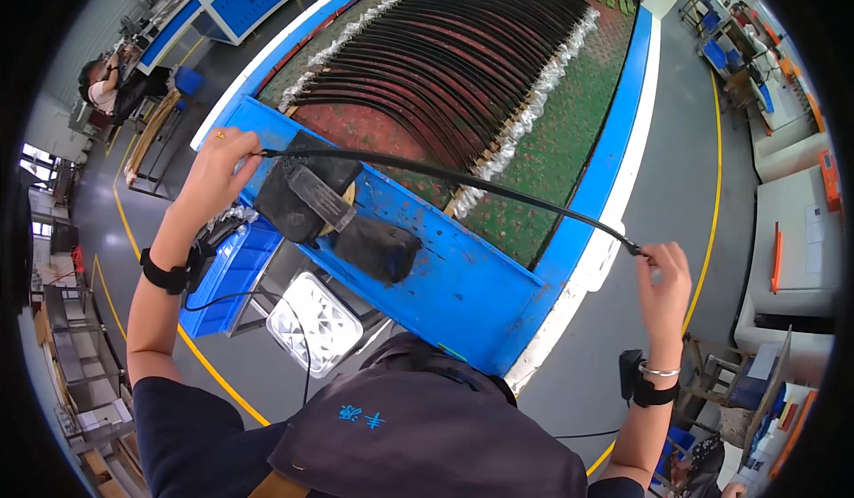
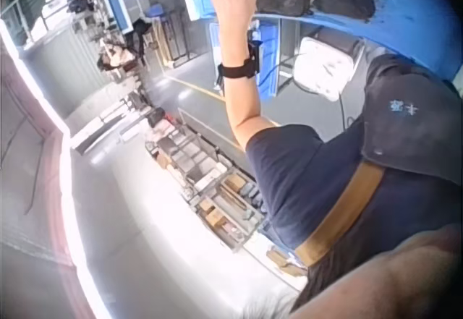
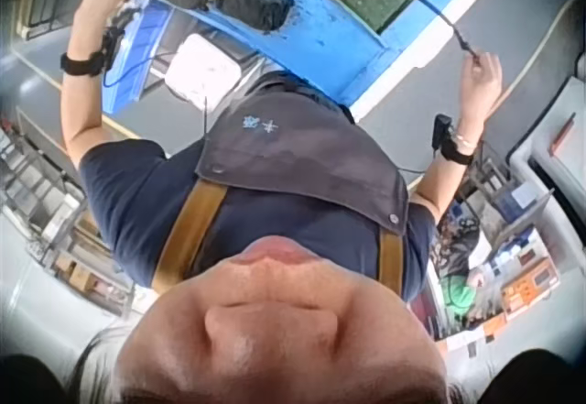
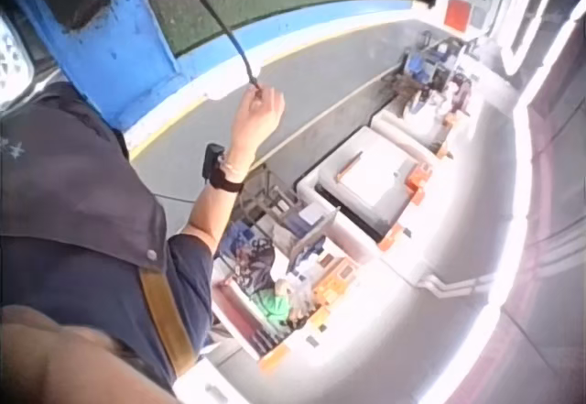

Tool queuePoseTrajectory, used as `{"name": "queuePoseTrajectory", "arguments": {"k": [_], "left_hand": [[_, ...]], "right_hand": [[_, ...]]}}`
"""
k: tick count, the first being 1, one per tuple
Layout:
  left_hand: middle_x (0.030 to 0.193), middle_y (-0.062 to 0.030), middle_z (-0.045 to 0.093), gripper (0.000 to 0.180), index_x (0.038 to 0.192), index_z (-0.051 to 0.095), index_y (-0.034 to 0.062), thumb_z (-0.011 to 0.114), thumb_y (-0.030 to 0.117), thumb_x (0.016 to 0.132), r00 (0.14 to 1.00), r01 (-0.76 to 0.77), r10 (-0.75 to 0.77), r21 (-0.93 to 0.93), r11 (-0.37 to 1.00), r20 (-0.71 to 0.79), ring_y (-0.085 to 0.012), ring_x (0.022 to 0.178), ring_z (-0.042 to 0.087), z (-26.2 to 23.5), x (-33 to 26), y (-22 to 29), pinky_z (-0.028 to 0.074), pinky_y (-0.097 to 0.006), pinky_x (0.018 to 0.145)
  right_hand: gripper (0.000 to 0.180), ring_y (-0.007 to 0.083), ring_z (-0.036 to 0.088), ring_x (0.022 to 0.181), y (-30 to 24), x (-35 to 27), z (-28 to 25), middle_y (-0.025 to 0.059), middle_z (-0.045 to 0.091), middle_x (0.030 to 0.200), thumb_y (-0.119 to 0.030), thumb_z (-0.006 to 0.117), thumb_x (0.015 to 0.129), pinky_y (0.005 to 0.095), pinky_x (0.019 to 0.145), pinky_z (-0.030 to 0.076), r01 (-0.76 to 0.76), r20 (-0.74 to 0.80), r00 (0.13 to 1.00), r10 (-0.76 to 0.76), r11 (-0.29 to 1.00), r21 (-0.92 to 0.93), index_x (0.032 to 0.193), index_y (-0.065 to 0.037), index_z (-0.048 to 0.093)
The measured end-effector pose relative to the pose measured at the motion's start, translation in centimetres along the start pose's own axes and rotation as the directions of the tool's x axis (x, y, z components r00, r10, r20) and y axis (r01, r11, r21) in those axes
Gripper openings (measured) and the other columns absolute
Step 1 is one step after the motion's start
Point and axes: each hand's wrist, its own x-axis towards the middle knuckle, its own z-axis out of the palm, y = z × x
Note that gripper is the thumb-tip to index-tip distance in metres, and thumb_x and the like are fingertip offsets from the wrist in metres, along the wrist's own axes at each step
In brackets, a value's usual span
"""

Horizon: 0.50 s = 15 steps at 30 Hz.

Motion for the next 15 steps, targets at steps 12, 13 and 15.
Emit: {"name": "queuePoseTrajectory", "arguments": {"k": [12,13,15], "left_hand": [[0.079,-0.0142,0.053,0.008,0.074,0.053,0.0027,0.058,0.008,0.072,0.927,0.348,-0.365,-0.163,0.923,-0.089,-0.033,0.076,0.054,11.9,1.7,-21.8,0.043,-0.041,0.065],[0.077,-0.0141,0.051,0.006,0.074,0.053,0.0038,0.058,0.008,0.072,0.93,0.335,-0.355,-0.179,0.925,-0.095,-0.0332,0.075,0.054,12.8,2.0,-22.2,0.043,-0.042,0.065],[0.078,-0.0141,0.051,0.006,0.074,0.053,0.0039,0.057,0.008,0.072,0.937,0.314,-0.334,-0.166,0.935,-0.106,-0.0337,0.075,0.053,14.3,2.4,-23.1,0.043,-0.043,0.065]], "right_hand": [[0.007,0.0239,0.052,0.057,-14.2,-0.2,17.7,0.0101,0.049,0.065,-0.003,0.062,0.073,0.0328,0.052,0.042,-0.078,0.178,0.983,0.037,0.97,0.23,0.075,-0.001,0.055],[0.007,0.0244,0.051,0.057,-14.4,-0.1,18.6,0.0098,0.049,0.065,-0.003,0.062,0.073,0.0336,0.052,0.041,-0.074,0.175,0.984,0.038,0.976,0.206,0.075,-0.001,0.055],[0.007,0.0249,0.051,0.059,-15.0,0.3,20.2,0.0094,0.048,0.064,-0.004,0.062,0.072,0.0346,0.053,0.041,-0.087,0.169,0.984,0.057,0.98,0.179,0.075,-0.002,0.055]]}}
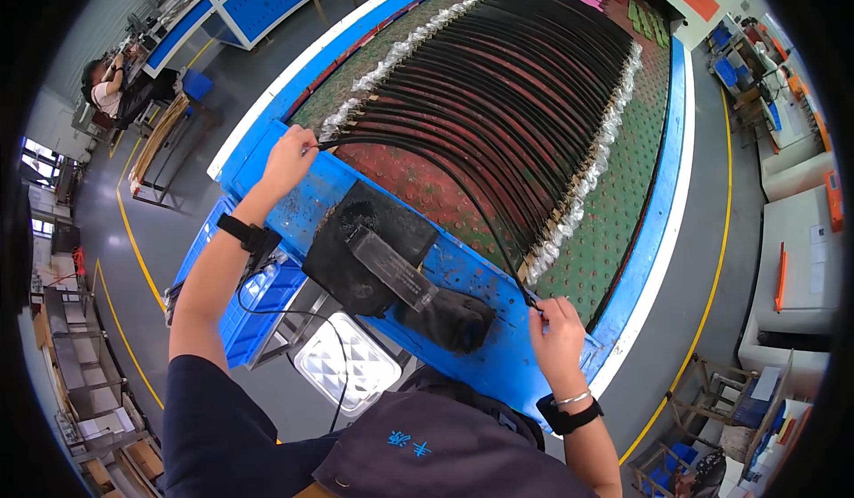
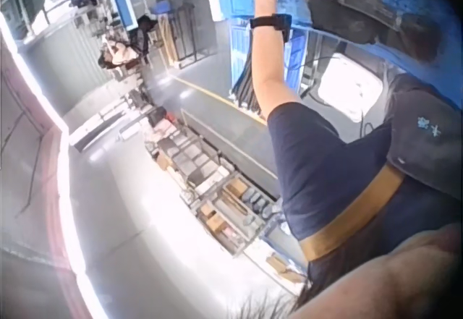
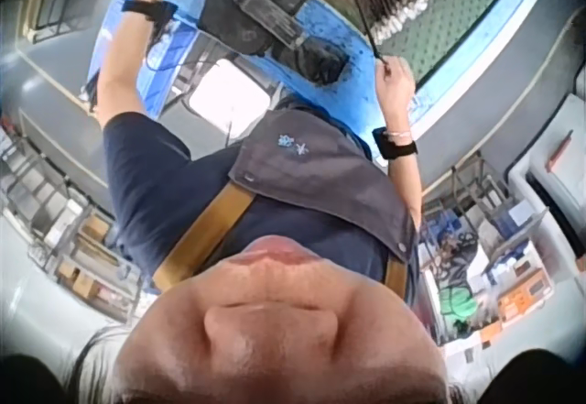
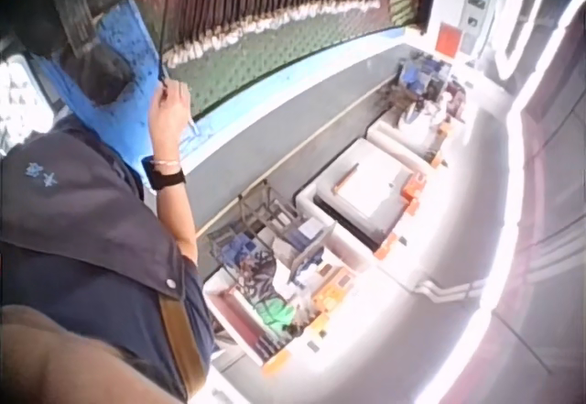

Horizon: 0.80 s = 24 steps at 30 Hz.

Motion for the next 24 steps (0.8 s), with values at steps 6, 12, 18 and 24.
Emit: {"name": "queuePoseTrajectory", "arguments": {"k": [6,12,18,24], "left_hand": [[0.081,-0.014,0.051,0.006,0.076,0.054,0.0028,0.057,0.006,0.072,1.0,-0.025,0.025,-0.005,1.0,0.014,-0.0337,0.077,0.053,2.5,1.3,-2.4,0.043,-0.042,0.066],[0.082,-0.0131,0.05,0.003,0.073,0.054,0.0039,0.056,0.004,0.071,0.993,-0.098,0.099,-0.02,0.995,0.058,-0.0329,0.078,0.052,3.8,2.2,-3.8,0.041,-0.042,0.067],[0.081,-0.0121,0.05,0.001,0.071,0.054,0.0051,0.054,0.005,0.071,0.993,-0.109,0.111,-0.04,0.993,0.05,-0.0327,0.078,0.052,4.4,2.7,-4.4,0.04,-0.043,0.069],[0.076,-0.0126,0.051,0.003,0.069,0.054,0.0044,0.057,0.006,0.069,0.985,-0.127,0.121,0.038,0.991,0.124,-0.033,0.079,0.053,4.5,3.2,-4.6,0.041,-0.043,0.07]], "right_hand": [[0.007,0.0258,0.05,0.061,0.4,2.0,2.7,0.009,0.048,0.065,-0.007,0.061,0.073,0.0361,0.054,0.041,-0.014,0.001,1.0,0.014,0.997,-0.07,0.074,-0.003,0.055],[0.007,0.0267,0.051,0.062,0.9,2.8,4.4,0.0092,0.048,0.065,-0.008,0.061,0.074,0.0369,0.054,0.041,-0.005,0.009,1.0,0.006,0.997,-0.083,0.074,-0.003,0.055],[0.007,0.0285,0.053,0.066,1.0,3.1,5.0,0.0101,0.051,0.068,-0.008,0.06,0.075,0.0379,0.057,0.042,-0.038,0.039,0.998,0.043,0.992,-0.124,0.074,-0.003,0.056],[0.008,0.0311,0.056,0.069,2.0,3.4,5.6,0.0114,0.055,0.073,-0.012,0.059,0.076,0.0401,0.059,0.045,-0.07,0.054,0.995,0.081,0.982,-0.175,0.074,-0.004,0.057]]}}
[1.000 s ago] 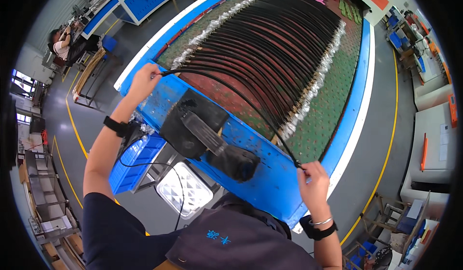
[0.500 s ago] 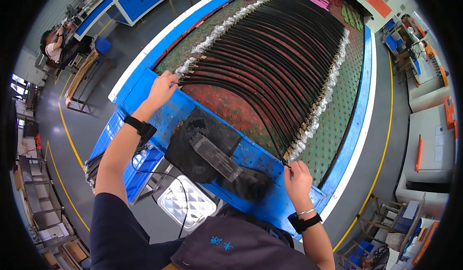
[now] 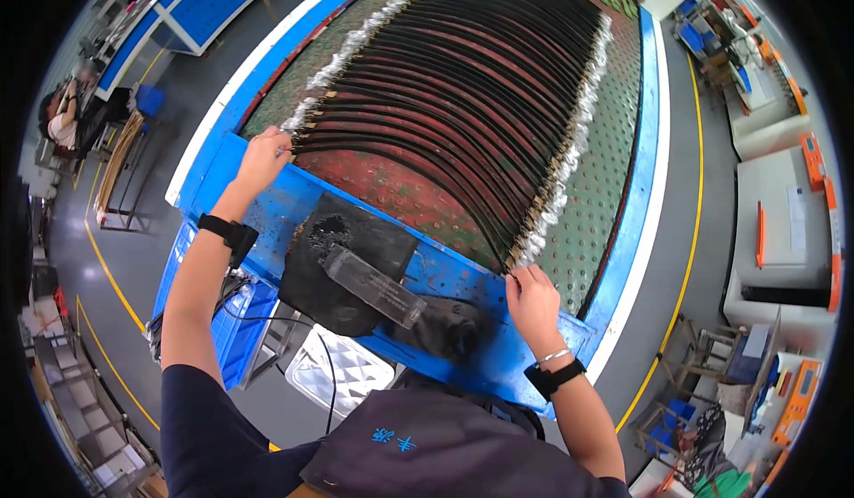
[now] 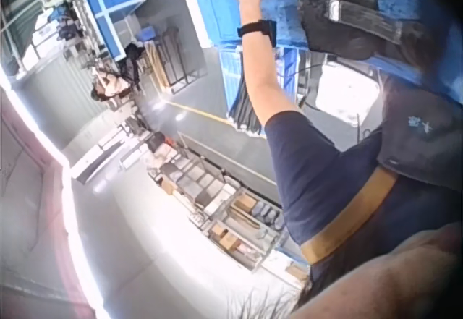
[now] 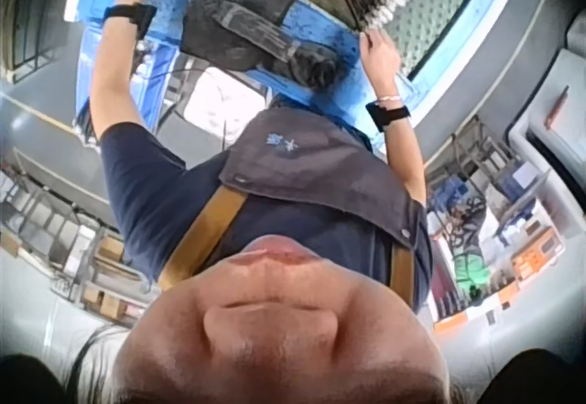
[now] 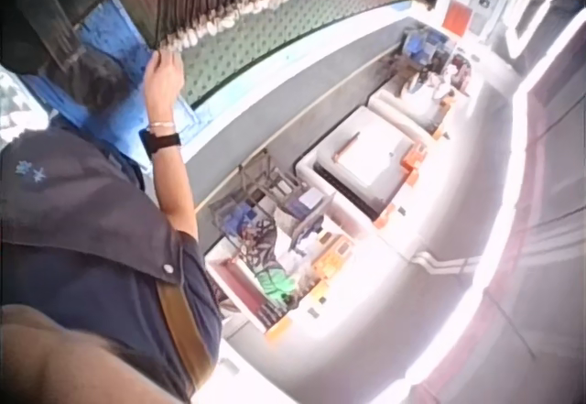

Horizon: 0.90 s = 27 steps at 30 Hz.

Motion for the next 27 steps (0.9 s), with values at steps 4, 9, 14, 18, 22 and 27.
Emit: {"name": "queuePoseTrajectory", "arguments": {"k": [4,9,14,18,22,27], "left_hand": [[0.073,-0.0129,0.053,0.003,0.07,0.056,0.0042,0.058,0.005,0.067,0.998,-0.056,0.056,0.008,0.998,0.01,-0.0336,0.074,0.055,0.3,0.7,-0.5,0.043,-0.045,0.066],[0.074,-0.0118,0.052,0.003,0.069,0.055,0.0039,0.057,0.004,0.067,0.991,-0.128,0.127,0.034,0.991,0.047,-0.0325,0.077,0.055,0.1,1.3,-0.5,0.041,-0.044,0.067],[0.077,-0.0095,0.052,0.003,0.07,0.055,0.0048,0.057,0.005,0.069,0.985,-0.148,0.135,0.112,0.983,0.11,-0.0297,0.084,0.053,-0.2,1.3,-0.3,0.039,-0.042,0.07],[0.078,-0.0086,0.052,0.002,0.071,0.057,0.0061,0.058,0.006,0.069,0.979,-0.169,0.149,0.147,0.975,0.137,-0.0281,0.086,0.053,-0.2,1.4,-0.9,0.039,-0.042,0.072],[0.079,-0.0082,0.052,0.002,0.072,0.058,0.0068,0.058,0.006,0.07,0.98,-0.165,0.141,0.18,0.97,0.138,-0.0275,0.087,0.053,0.1,1.2,-1.3,0.039,-0.042,0.073],[0.079,-0.0094,0.052,0.005,0.071,0.056,0.0039,0.061,0.005,0.068,0.983,-0.164,0.144,0.193,0.967,0.114,-0.029,0.086,0.052,0.1,1.2,-1.3,0.04,-0.041,0.072]], "right_hand": [[0.008,0.0296,0.057,0.071,-0.1,0.6,-0.1,0.0103,0.055,0.073,-0.013,0.058,0.076,0.0401,0.059,0.046,-0.009,0.019,1.0,0.01,0.999,-0.044,0.074,-0.005,0.056],[0.009,0.0281,0.058,0.072,0.3,1.0,-0.2,0.0091,0.055,0.073,-0.014,0.057,0.076,0.0396,0.06,0.047,0.042,0.055,0.998,-0.037,0.995,-0.092,0.073,-0.006,0.056],[0.011,0.0288,0.057,0.072,0.6,1.5,-0.2,0.0095,0.054,0.072,-0.014,0.058,0.076,0.0397,0.06,0.046,0.091,0.087,0.993,-0.081,0.988,-0.123,0.07,-0.005,0.057],[0.012,0.029,0.057,0.071,0.8,1.8,-0.4,0.0096,0.054,0.071,-0.015,0.058,0.076,0.0397,0.06,0.046,0.138,0.125,0.985,-0.119,0.978,-0.158,0.069,-0.005,0.057],[0.011,0.0269,0.058,0.072,0.6,1.9,-0.6,0.0087,0.054,0.072,-0.014,0.059,0.074,0.0388,0.061,0.047,0.16,0.163,0.978,-0.13,0.97,-0.185,0.067,-0.006,0.056],[0.01,0.0261,0.057,0.071,0.9,2.1,-0.4,0.008,0.054,0.072,-0.014,0.059,0.073,0.0384,0.061,0.047,0.185,0.182,0.972,-0.149,0.961,-0.203,0.067,-0.006,0.056]]}}
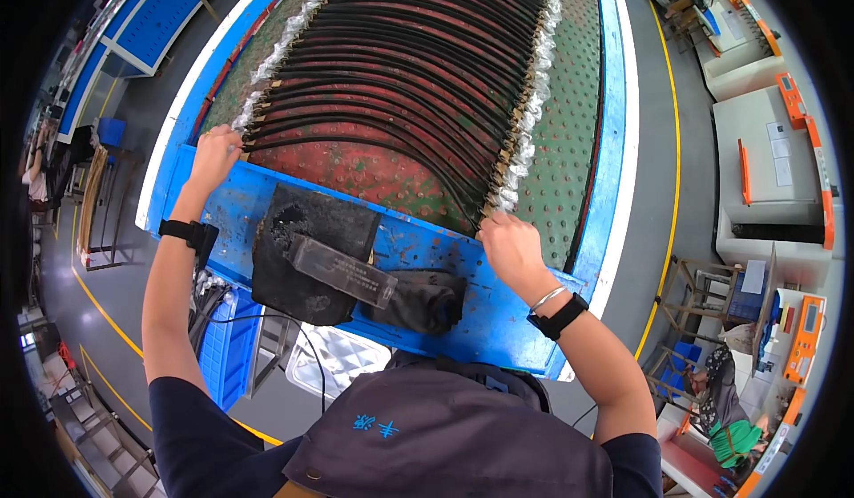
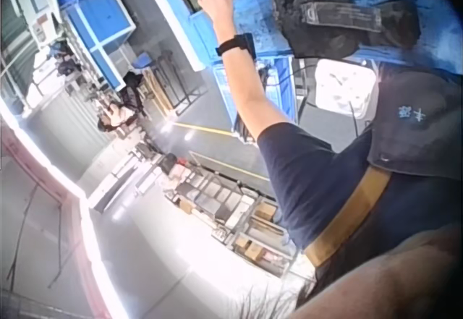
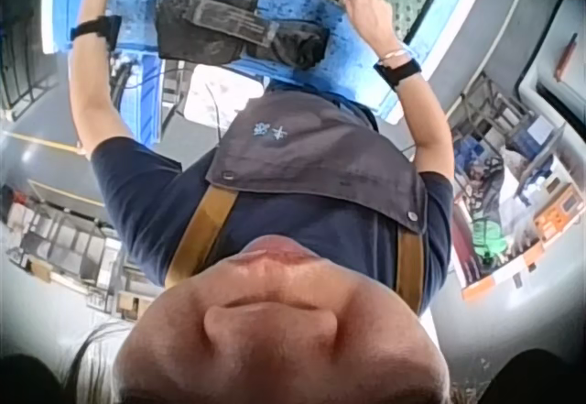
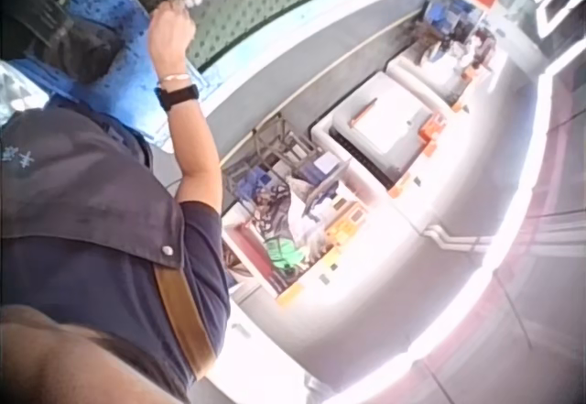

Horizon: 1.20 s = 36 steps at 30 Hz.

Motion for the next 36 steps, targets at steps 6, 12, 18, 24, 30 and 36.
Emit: {"name": "queuePoseTrajectory", "arguments": {"k": [6,12,18,24,30,36], "left_hand": [[0.079,-0.0097,0.052,0.005,0.071,0.057,0.0041,0.061,0.006,0.068,1.0,0.009,-0.009,0.019,1.0,0.001,-0.0286,0.086,0.052,0.0,0.1,0.2,0.04,-0.041,0.072],[0.08,-0.0095,0.052,0.004,0.071,0.058,0.0045,0.06,0.008,0.069,0.999,0.03,-0.03,0.018,0.999,0.021,-0.028,0.088,0.052,0.4,0.0,0.0,0.039,-0.041,0.073],[0.077,-0.0106,0.053,0.005,0.069,0.06,0.0037,0.06,0.008,0.068,0.999,0.045,-0.045,-0.02,0.999,0.003,-0.0293,0.084,0.053,0.9,0.1,-0.3,0.041,-0.041,0.071],[0.075,-0.0118,0.055,0.006,0.069,0.061,0.0047,0.06,0.01,0.066,0.997,0.073,-0.072,0.041,0.997,-0.028,-0.0305,0.081,0.055,1.2,0.0,-0.4,0.043,-0.041,0.07],[0.078,-0.0093,0.055,0.006,0.068,0.061,0.006,0.058,0.011,0.067,0.991,0.136,-0.136,0.007,0.991,0.02,-0.028,0.086,0.054,1.2,0.0,-0.2,0.041,-0.041,0.072],[0.077,-0.009,0.055,0.006,0.066,0.06,0.0056,0.058,0.011,0.068,0.981,0.194,-0.194,0.014,0.981,0.001,-0.0275,0.085,0.054,1.6,0.2,0.1,0.041,-0.041,0.072]], "right_hand": [[0.01,0.0255,0.057,0.073,0.7,0.4,0.1,0.0083,0.055,0.072,-0.013,0.057,0.073,0.0374,0.061,0.047,0.08,0.02,0.997,-0.08,0.996,-0.048,0.066,-0.006,0.056],[0.012,0.0271,0.059,0.068,1.2,0.2,0.6,0.0096,0.056,0.072,-0.015,0.057,0.075,0.0386,0.06,0.047,0.04,0.093,0.995,-0.033,0.996,-0.076,0.066,-0.006,0.056],[0.012,0.0285,0.06,0.066,1.1,0.0,1.0,0.0099,0.059,0.071,-0.018,0.058,0.077,0.0399,0.058,0.047,-0.051,0.077,0.996,0.054,0.998,-0.041,0.077,-0.006,0.054],[0.013,0.0303,0.059,0.062,0.8,0.1,1.2,0.01,0.059,0.071,-0.019,0.059,0.076,0.04,0.056,0.047,-0.078,0.056,0.995,0.079,0.996,-0.034,0.075,-0.007,0.052],[0.015,0.0316,0.059,0.061,0.8,0.0,1.4,0.011,0.059,0.072,-0.019,0.06,0.076,0.0405,0.055,0.047,-0.085,0.055,0.995,0.088,0.995,-0.044,0.074,-0.006,0.052],[0.015,0.0313,0.058,0.06,0.6,0.0,1.3,0.0112,0.059,0.071,-0.018,0.06,0.076,0.0395,0.054,0.047,-0.066,0.041,0.997,0.068,0.997,-0.032,0.073,-0.006,0.052]]}}
